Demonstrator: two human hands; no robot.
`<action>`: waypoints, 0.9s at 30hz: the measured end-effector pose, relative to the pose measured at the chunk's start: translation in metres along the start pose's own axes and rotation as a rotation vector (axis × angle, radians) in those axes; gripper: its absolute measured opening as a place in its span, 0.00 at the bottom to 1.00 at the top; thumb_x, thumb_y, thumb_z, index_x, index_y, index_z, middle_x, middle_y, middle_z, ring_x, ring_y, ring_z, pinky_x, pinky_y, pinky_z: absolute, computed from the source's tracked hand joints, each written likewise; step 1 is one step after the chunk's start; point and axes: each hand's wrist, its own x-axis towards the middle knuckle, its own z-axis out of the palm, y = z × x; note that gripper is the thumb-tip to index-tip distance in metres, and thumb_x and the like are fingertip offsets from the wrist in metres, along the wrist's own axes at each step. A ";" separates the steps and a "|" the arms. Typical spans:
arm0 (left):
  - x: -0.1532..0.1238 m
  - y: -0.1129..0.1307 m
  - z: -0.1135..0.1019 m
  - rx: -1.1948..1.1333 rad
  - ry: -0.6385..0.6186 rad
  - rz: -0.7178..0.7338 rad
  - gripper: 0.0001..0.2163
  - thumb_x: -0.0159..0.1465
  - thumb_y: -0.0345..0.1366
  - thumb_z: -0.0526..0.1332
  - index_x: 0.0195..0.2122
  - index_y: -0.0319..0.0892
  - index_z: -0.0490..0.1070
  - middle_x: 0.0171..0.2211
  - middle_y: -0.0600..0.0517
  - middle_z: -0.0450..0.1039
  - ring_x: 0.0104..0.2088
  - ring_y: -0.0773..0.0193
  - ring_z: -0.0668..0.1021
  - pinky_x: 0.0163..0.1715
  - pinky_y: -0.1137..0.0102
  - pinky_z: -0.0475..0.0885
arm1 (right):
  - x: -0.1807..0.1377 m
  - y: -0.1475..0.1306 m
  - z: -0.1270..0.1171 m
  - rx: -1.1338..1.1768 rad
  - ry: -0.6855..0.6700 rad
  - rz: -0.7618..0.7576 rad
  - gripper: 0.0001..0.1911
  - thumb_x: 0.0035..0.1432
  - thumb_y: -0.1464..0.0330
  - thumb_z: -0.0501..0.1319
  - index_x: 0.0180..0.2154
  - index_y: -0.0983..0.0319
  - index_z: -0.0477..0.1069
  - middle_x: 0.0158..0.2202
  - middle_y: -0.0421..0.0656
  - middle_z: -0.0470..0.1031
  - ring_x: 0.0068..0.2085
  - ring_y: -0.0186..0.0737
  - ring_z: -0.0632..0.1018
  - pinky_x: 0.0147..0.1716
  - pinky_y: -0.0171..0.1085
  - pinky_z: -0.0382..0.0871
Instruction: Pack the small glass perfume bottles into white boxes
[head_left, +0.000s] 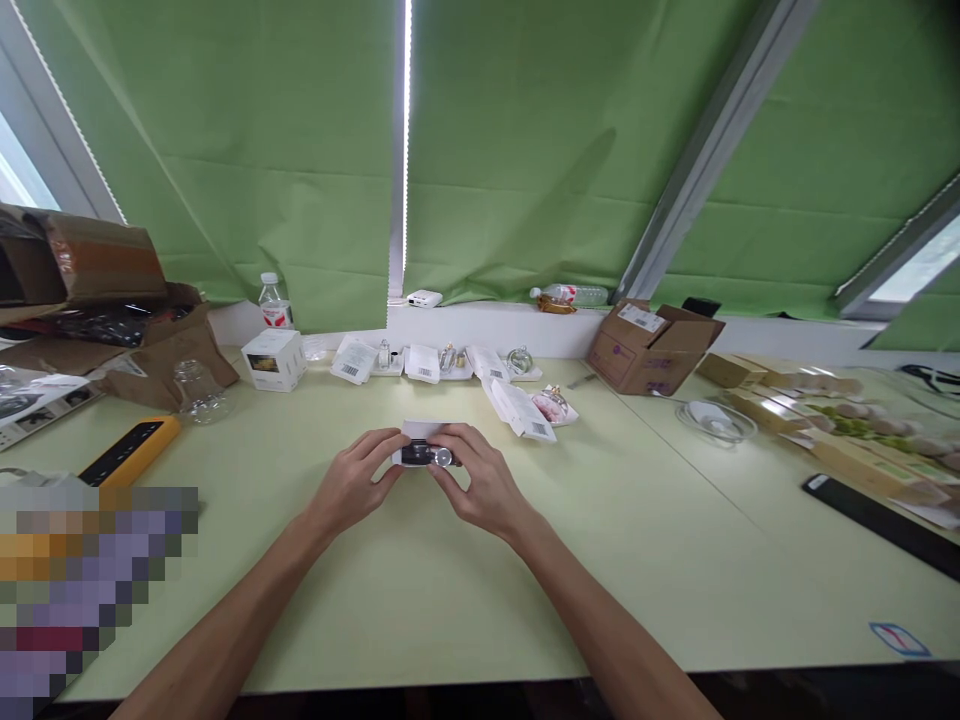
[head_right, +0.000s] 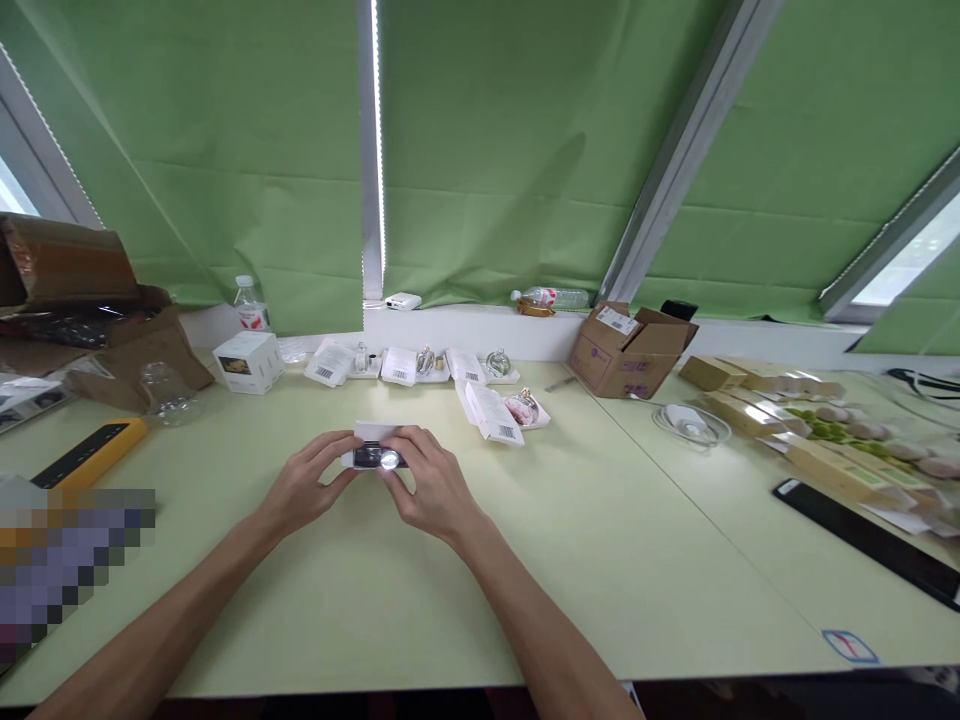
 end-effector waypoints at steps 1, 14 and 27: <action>0.000 0.000 0.000 0.004 0.002 0.001 0.17 0.63 0.28 0.59 0.53 0.47 0.64 0.47 0.47 0.72 0.48 0.60 0.75 0.46 0.65 0.73 | 0.000 0.000 0.000 0.006 -0.007 0.006 0.17 0.61 0.69 0.57 0.52 0.57 0.64 0.49 0.48 0.69 0.48 0.45 0.72 0.41 0.43 0.73; 0.000 0.001 -0.001 0.024 0.006 -0.017 0.16 0.64 0.30 0.58 0.53 0.47 0.64 0.48 0.47 0.72 0.48 0.60 0.75 0.46 0.65 0.73 | 0.000 0.001 0.001 -0.010 0.024 0.011 0.14 0.61 0.70 0.57 0.49 0.57 0.67 0.47 0.48 0.70 0.45 0.43 0.73 0.39 0.41 0.73; 0.000 0.003 -0.001 0.043 -0.026 -0.008 0.17 0.63 0.28 0.58 0.53 0.47 0.64 0.48 0.48 0.72 0.49 0.60 0.75 0.47 0.64 0.73 | 0.000 0.002 0.003 -0.012 0.008 0.023 0.14 0.64 0.68 0.54 0.50 0.59 0.70 0.44 0.47 0.73 0.42 0.42 0.73 0.39 0.42 0.72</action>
